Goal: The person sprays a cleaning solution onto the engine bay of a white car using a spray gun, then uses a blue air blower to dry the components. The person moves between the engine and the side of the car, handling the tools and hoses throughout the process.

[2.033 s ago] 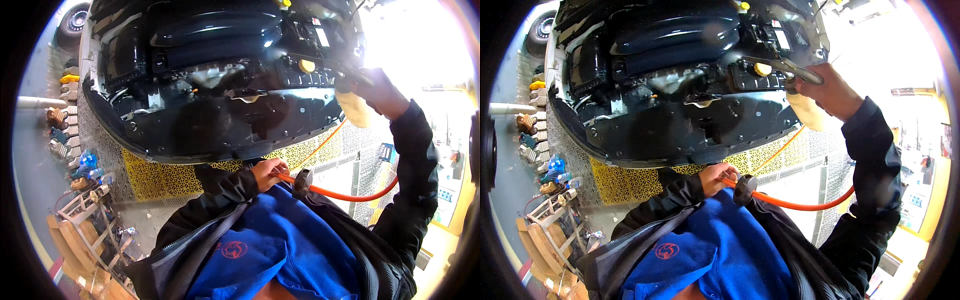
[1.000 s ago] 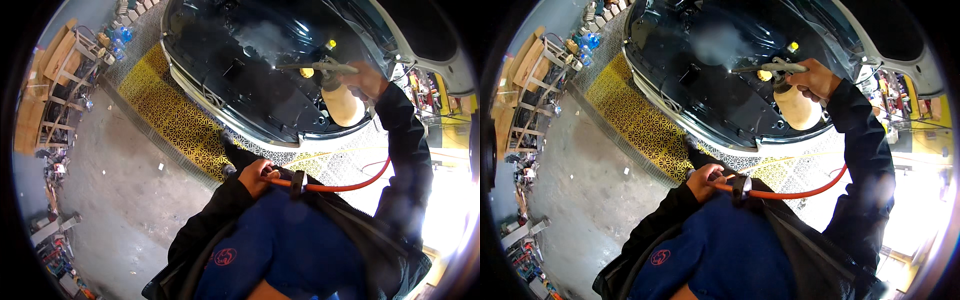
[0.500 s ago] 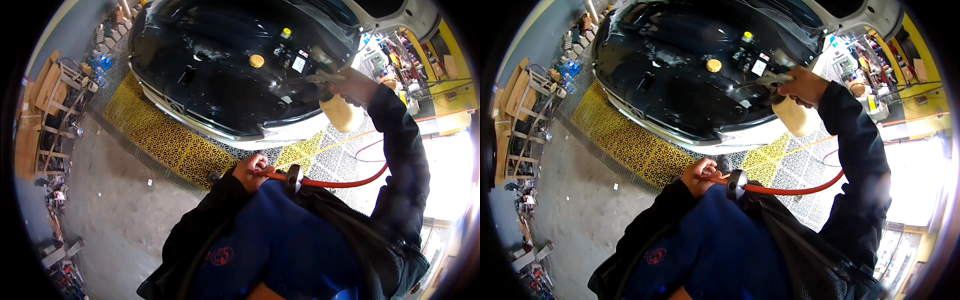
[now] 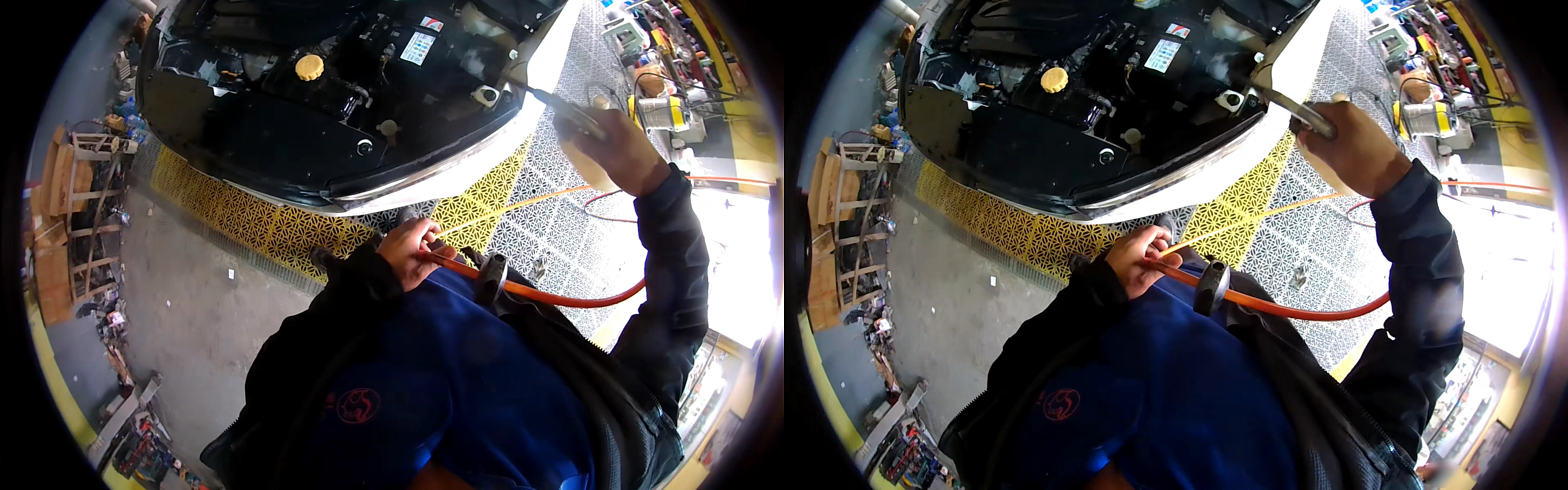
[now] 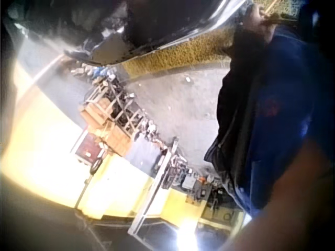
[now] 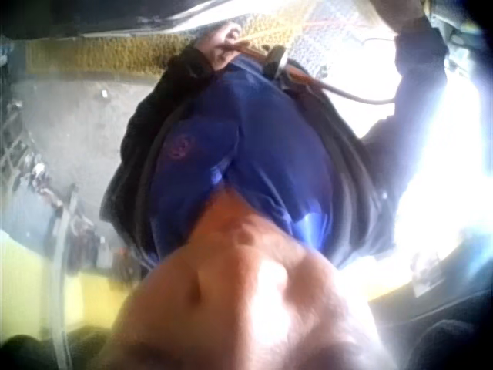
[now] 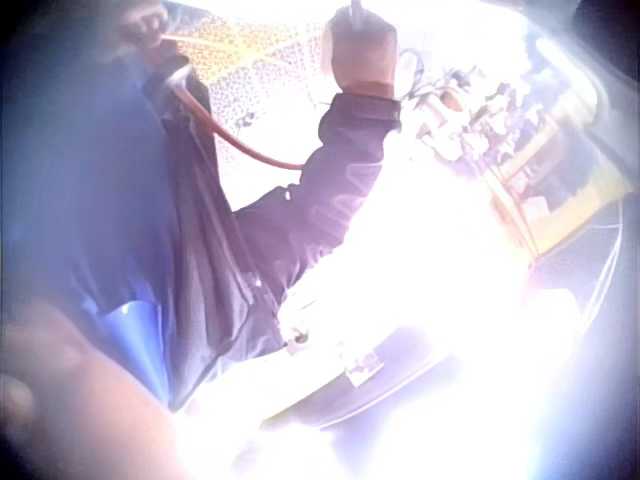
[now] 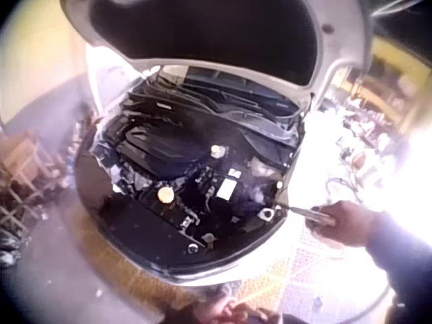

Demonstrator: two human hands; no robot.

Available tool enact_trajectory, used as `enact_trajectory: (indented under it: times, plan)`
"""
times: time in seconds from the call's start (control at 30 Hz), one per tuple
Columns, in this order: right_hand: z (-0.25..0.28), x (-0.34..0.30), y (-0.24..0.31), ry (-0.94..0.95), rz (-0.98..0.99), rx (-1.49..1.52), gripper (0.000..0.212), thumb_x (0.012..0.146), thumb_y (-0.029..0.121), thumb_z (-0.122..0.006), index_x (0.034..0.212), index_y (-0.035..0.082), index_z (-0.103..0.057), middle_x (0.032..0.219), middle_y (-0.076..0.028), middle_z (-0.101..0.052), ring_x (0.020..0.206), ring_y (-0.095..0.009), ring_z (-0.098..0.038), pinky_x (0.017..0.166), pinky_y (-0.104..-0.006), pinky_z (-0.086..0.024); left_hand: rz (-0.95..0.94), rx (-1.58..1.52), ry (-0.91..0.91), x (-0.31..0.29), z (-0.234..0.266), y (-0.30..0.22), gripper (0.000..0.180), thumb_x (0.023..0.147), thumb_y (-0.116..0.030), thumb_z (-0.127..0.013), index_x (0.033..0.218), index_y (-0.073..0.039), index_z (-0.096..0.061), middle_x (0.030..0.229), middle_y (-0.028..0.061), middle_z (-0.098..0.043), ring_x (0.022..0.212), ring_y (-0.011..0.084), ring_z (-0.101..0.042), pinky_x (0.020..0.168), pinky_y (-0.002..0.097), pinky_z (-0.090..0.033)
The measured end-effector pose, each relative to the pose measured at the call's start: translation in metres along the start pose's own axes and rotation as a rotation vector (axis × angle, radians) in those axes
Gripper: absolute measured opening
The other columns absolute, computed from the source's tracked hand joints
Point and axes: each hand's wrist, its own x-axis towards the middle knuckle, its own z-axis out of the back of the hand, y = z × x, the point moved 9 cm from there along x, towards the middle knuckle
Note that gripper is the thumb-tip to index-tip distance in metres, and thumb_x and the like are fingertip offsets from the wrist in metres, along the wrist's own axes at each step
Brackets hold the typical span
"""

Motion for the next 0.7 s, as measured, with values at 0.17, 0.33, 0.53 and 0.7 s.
enact_trajectory:
  times: [0.17,0.33,0.53,0.7]
  plan:
    - [0.044,0.050,-0.029,-0.183,0.168,-0.039,0.021,0.090,0.019,-0.062,0.095,-0.001,-0.065,0.073,-0.018,-0.061,0.065,-0.025,-0.058,0.065,-0.0359,-0.045,0.158,-0.097,-0.111,0.023,0.007,-0.005,0.050,0.085,-0.037,-0.074,0.110,0.001,-0.054,0.090,0.0083,-0.061,0.072,0.0115,-0.060,0.066,0.0262,-0.051]
    - [0.042,0.129,-0.055,-0.094,-0.018,0.343,0.025,0.090,0.026,-0.062,0.100,0.003,-0.068,0.059,-0.003,-0.053,0.047,-0.010,-0.049,0.044,-0.0268,-0.037,0.259,-0.189,-0.287,0.025,0.025,0.011,0.045,0.084,-0.031,-0.075,0.108,0.002,-0.056,0.087,0.0079,-0.063,0.074,0.0109,-0.060,0.069,0.0253,-0.050]
    - [-0.019,0.190,-0.030,0.201,0.066,0.511,0.025,0.086,0.022,-0.066,0.101,0.002,-0.069,0.055,-0.001,-0.050,0.041,-0.008,-0.044,0.037,-0.0247,-0.032,0.348,-0.189,-0.439,0.021,0.052,0.030,0.048,0.082,-0.030,-0.076,0.112,0.002,-0.058,0.092,0.0105,-0.065,0.080,0.0154,-0.063,0.072,0.0290,-0.053]
    - [-0.043,0.222,-0.003,0.026,0.248,0.173,0.034,0.082,0.028,-0.065,0.099,-0.001,-0.068,0.077,-0.018,-0.065,0.074,-0.034,-0.064,0.069,-0.0381,-0.051,0.467,-0.125,-0.462,0.011,0.072,0.032,0.049,0.083,-0.031,-0.075,0.114,0.002,-0.056,0.094,0.0099,-0.065,0.084,0.0164,-0.064,0.074,0.0291,-0.053]
